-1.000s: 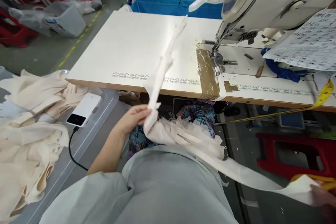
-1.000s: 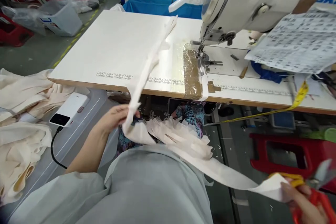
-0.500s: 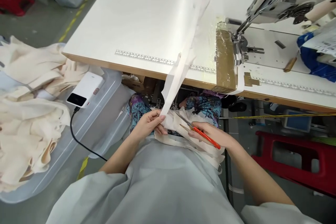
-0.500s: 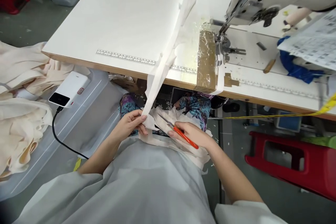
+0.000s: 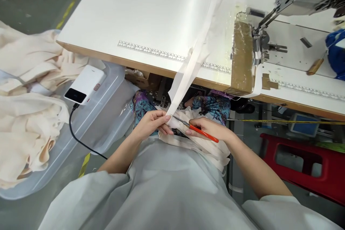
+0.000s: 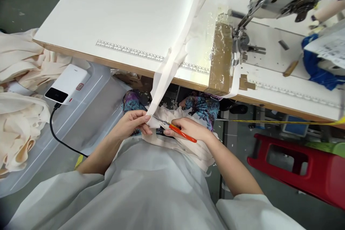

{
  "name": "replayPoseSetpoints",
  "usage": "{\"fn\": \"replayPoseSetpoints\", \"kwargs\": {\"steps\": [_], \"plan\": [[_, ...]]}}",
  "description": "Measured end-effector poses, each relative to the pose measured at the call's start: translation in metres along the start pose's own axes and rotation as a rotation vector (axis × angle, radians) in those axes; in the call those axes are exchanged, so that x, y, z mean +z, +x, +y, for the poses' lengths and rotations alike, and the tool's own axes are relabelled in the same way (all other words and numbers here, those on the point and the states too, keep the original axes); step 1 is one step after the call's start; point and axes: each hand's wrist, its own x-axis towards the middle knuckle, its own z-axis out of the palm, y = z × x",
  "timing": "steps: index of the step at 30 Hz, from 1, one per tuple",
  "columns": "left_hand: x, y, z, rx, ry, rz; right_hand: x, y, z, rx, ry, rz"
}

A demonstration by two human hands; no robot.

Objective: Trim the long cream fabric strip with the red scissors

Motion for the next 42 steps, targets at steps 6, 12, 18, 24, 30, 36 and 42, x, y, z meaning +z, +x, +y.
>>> {"fn": "replayPoseSetpoints", "kwargs": {"steps": [6,12,18,24,30,36,42], "plan": [[0.0,-0.001,0.002,0.014,-0.016,0.008,0.0,-0.002,-0.004,0.001,-0.163,0.054],[-0.001,0.0,0.001,0.02,-0.003,-0.007,-0.001,-0.005,-0.009,0.065,-0.317,0.083],[-0.002,0.001,0.0,0.03,-0.005,-0.008,0.005,-0.004,-0.008,0.091,-0.385,0.171],[-0.005,0.001,-0.001,0.031,-0.005,-0.012,0.005,-0.004,-0.009,0.111,-0.436,0.167],[-0.006,0.0,-0.002,0.022,0.013,-0.03,0.001,0.003,-0.019,0.131,-0.567,0.134],[-0.008,-0.001,-0.002,0.018,0.006,-0.022,0.004,0.011,-0.016,0.093,-0.519,0.172],[-0.011,0.005,-0.003,0.014,0.014,-0.018,0.005,0.003,-0.002,0.078,-0.391,0.244]]}}
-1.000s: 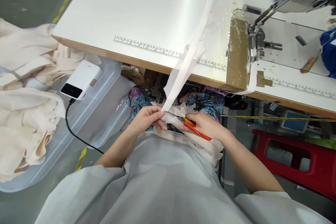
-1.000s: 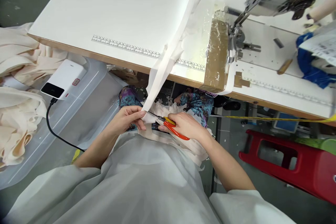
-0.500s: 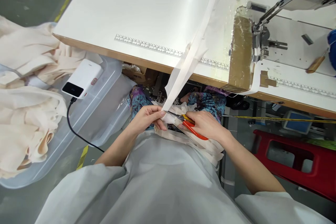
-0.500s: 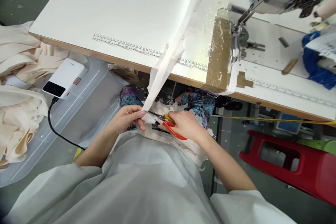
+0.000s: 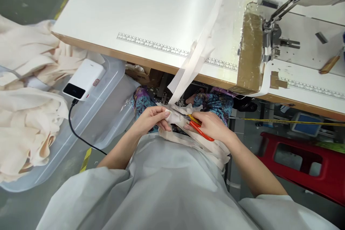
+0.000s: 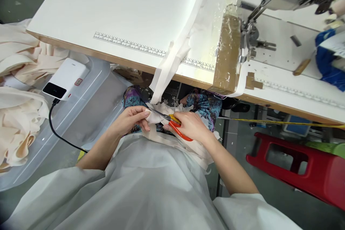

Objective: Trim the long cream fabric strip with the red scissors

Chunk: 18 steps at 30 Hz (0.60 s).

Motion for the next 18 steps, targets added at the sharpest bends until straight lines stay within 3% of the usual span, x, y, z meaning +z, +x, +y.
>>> {"fn": "replayPoseSetpoints", "kwargs": {"steps": [8,11,13,15,18], "plan": [[-0.007,0.009,-0.002,0.001,0.108,0.029,0.014,-0.019,0.019,0.054,0.167,0.105],[-0.014,0.014,-0.005,0.019,0.244,0.085,0.017,-0.022,0.02,0.083,0.18,0.119],[-0.02,0.019,-0.006,0.117,0.439,0.241,0.018,-0.023,0.021,0.102,0.188,0.124],[-0.023,0.027,-0.006,0.311,0.672,0.437,0.018,-0.024,0.021,0.108,0.198,0.129],[-0.019,0.045,-0.002,0.592,0.879,0.525,0.019,-0.025,0.02,0.1,0.21,0.15]]}}
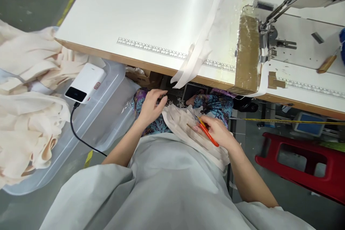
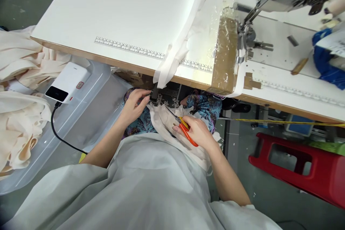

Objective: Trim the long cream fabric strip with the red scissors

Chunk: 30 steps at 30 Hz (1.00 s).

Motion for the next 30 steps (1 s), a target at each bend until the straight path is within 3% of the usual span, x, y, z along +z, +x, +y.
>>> {"fn": "replayPoseSetpoints", "kwargs": {"steps": [5,8,11,13,15,17,19,22,24,25,28,30], "plan": [[0.027,0.026,0.023,0.122,0.006,0.13,0.002,-0.001,-0.003,-0.012,0.028,0.037],[0.031,0.025,0.026,0.088,-0.104,0.131,0.001,-0.004,-0.004,0.003,0.06,0.05],[0.02,0.006,0.001,-0.272,-0.182,0.082,0.001,-0.009,-0.002,0.032,0.084,0.056],[0.005,-0.014,-0.027,-0.537,-0.137,0.117,0.002,-0.011,0.0,0.044,0.104,0.048],[-0.012,-0.036,-0.049,-0.642,-0.063,0.177,0.003,-0.012,0.001,0.049,0.128,0.027],[-0.025,-0.056,-0.053,-0.677,-0.013,0.213,0.006,-0.01,0.0,0.051,0.152,0.007],[-0.029,-0.067,-0.037,-0.63,-0.132,0.112,0.007,-0.006,-0.003,0.051,0.178,-0.007],[-0.026,-0.066,0.009,-0.429,-0.539,-0.296,0.004,-0.002,-0.012,0.041,0.203,-0.035],[-0.023,-0.057,0.037,-0.317,-0.585,-0.453,-0.001,-0.001,-0.016,0.037,0.2,-0.065],[-0.021,-0.052,0.047,-0.263,-0.511,-0.437,-0.004,-0.001,-0.018,0.037,0.198,-0.082],[-0.02,-0.042,0.06,-0.096,-0.221,-0.234,-0.013,-0.003,-0.018,0.033,0.194,-0.133],[-0.02,-0.04,0.061,-0.069,-0.196,-0.201,-0.017,-0.004,-0.018,0.023,0.186,-0.169]]}}
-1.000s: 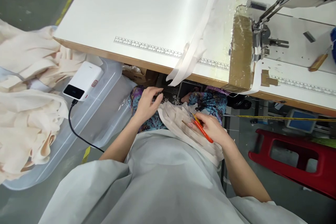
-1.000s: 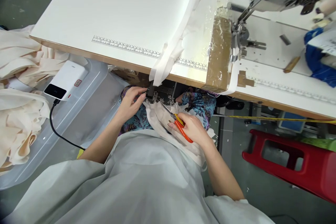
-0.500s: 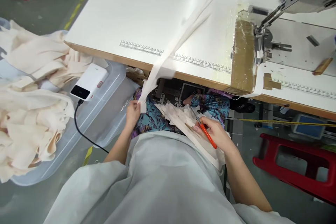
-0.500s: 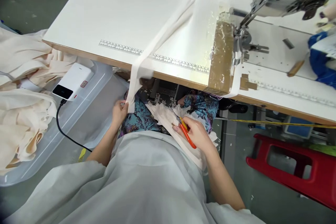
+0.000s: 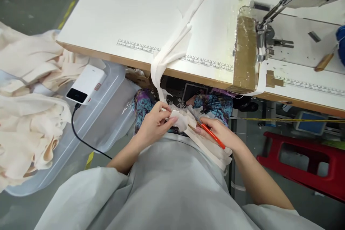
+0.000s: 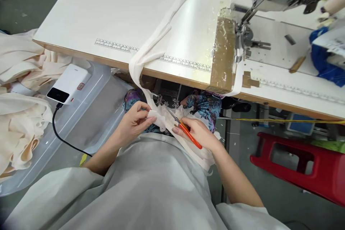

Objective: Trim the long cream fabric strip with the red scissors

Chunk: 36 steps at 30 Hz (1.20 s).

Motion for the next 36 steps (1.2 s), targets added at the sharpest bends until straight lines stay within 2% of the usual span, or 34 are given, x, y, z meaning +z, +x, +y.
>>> {"fn": "replayPoseSetpoints", "kwargs": {"steps": [4,7,12,20,27,36], "plan": [[-0.002,0.001,0.001,-0.267,-0.345,-0.245,-0.003,0.006,-0.002,-0.028,-0.002,-0.072],[-0.002,0.003,0.003,-0.391,-0.552,-0.288,-0.005,0.014,-0.004,-0.072,-0.008,-0.14],[-0.004,0.007,-0.003,-0.422,-0.612,-0.25,-0.009,0.022,-0.007,-0.117,-0.011,-0.239],[-0.007,0.01,-0.01,-0.473,-0.683,-0.247,-0.008,0.025,-0.007,-0.056,0.0,-0.276],[-0.006,0.009,-0.014,-0.472,-0.668,-0.249,-0.005,0.023,-0.01,-0.09,-0.092,-0.208],[-0.007,0.009,-0.012,-0.451,-0.63,-0.255,0.0,0.019,-0.014,-0.056,-0.212,-0.138]]}}
